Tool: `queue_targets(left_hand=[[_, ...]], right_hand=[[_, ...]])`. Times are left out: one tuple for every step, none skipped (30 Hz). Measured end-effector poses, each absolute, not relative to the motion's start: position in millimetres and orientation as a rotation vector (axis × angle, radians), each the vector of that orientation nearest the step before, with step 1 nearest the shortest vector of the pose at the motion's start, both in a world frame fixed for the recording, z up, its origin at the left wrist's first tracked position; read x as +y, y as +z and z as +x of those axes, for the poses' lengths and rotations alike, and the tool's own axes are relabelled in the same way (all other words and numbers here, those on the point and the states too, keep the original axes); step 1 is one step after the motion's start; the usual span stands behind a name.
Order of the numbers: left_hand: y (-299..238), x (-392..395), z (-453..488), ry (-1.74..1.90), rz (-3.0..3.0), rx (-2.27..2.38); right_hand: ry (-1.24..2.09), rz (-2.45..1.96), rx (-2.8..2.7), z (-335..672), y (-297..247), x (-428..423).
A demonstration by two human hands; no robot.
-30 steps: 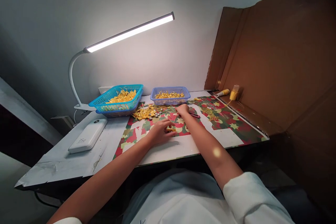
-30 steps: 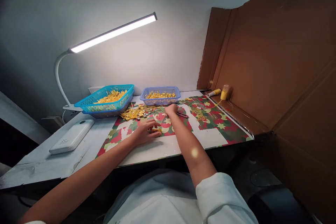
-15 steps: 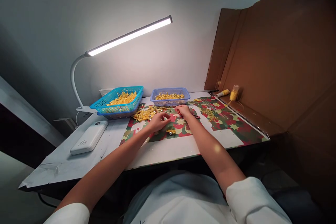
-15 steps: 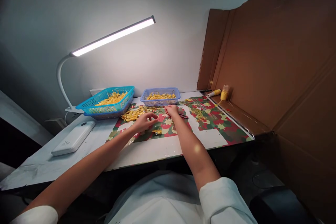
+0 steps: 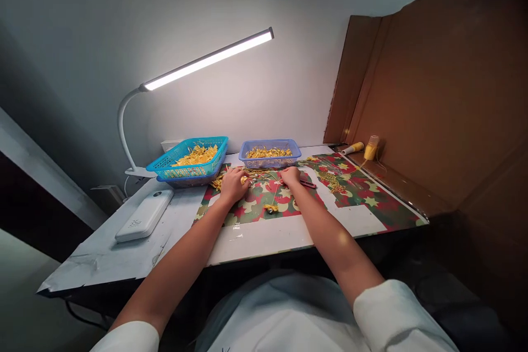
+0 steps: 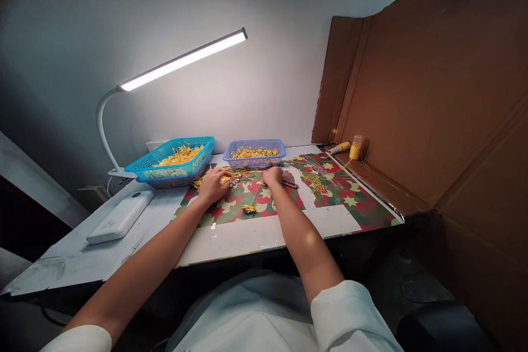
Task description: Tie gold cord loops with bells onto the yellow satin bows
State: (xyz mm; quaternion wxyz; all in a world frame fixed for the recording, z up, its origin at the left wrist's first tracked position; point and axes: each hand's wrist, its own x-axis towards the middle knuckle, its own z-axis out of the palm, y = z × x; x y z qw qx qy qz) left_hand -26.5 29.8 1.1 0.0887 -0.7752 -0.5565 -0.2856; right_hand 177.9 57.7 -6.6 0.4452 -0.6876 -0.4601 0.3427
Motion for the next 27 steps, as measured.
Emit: queue_targets(left_hand=[[2, 30, -30, -0.836, -2.284, -1.662], [2, 30, -31, -0.828, -2.27, -1.667], [2, 30, -32, -0.821, -2.26, -1.674], [2, 30, -31, -0.816, -2.255, -1.68], [1, 30, -30, -0.811, -2.252, -1.683], [0, 29, -28, -0.811, -2.248, -1.683], [0, 28, -27, -0.815, -2.24, -1.682], [-1, 28, -26, -0.821, -2.231, -1.68], [-1, 27, -25, -0.825, -2.223, -1.676], [-1, 26, -25, -0.825, -2.217, -1.677], [0, 25, -25, -0.82, -2.215, -1.682], [0, 24, -25, -0.809, -2.223, -1.686], [0, 24, -25, -0.793, -2.246, -1.681], [0, 24, -25, -0.768, -2.291, -1.658], [0, 24, -26, -0.736, -2.352, -1.619], [-1, 24, -26, -0.7, -2.416, -1.571], [-2, 25, -26, -0.666, -2.472, -1.529], [-4, 27, -27, -0.64, -2.509, -1.504], [-6, 28, -27, -0.624, -2.522, -1.501], [-8, 29, -28, -0.623, -2.517, -1.515], [-9, 30, -28, -0.631, -2.501, -1.534], [-9, 31, -27, -0.648, -2.478, -1.55], [-9, 31, -27, -0.679, -2.441, -1.568], [-8, 30, -26, -0.732, -2.381, -1.593], [-6, 28, -25, -0.799, -2.304, -1.619], [-3, 26, -23, -0.871, -2.22, -1.637], [0, 23, -21, -0.937, -2.141, -1.642]], right_hand=[[0.822, -1.716, -1.16, 178, -6, 57], [0.793, -1.718, -1.175, 179, -6, 56], [0.745, -1.711, -1.21, 179, -5, 55], [0.67, -1.699, -1.279, 179, -4, 53], [0.572, -1.689, -1.382, 178, -2, 51], [0.46, -1.683, -1.514, 176, 1, 48], [0.345, -1.685, -1.664, 173, 3, 45], [0.237, -1.699, -1.816, 169, 6, 43], [0.165, -1.729, -1.944, 164, 9, 40], [0.128, -1.778, -2.038, 159, 12, 37], [0.113, -1.832, -2.104, 154, 14, 35], [0.106, -1.88, -2.149, 150, 16, 33], [0.103, -1.916, -2.174, 146, 17, 32], [0.1, -1.937, -2.186, 143, 18, 32], [0.093, -1.945, -2.191, 141, 18, 32], [0.074, -1.944, -2.193, 141, 19, 32], [0.042, -1.941, -2.189, 141, 21, 33], [-0.002, -1.941, -2.182, 142, 24, 34], [-0.056, -1.939, -2.171, 144, 28, 35], [-0.119, -1.933, -2.158, 146, 33, 35], [-0.174, -1.927, -2.141, 149, 39, 35], [-0.219, -1.92, -2.124, 152, 45, 34], [-0.258, -1.916, -2.101, 154, 52, 33], [-0.289, -1.915, -2.077, 156, 57, 31], [-0.317, -1.904, -2.069, 158, 61, 29], [-0.343, -1.887, -2.069, 159, 63, 26], [-0.367, -1.864, -2.078, 160, 63, 23]])
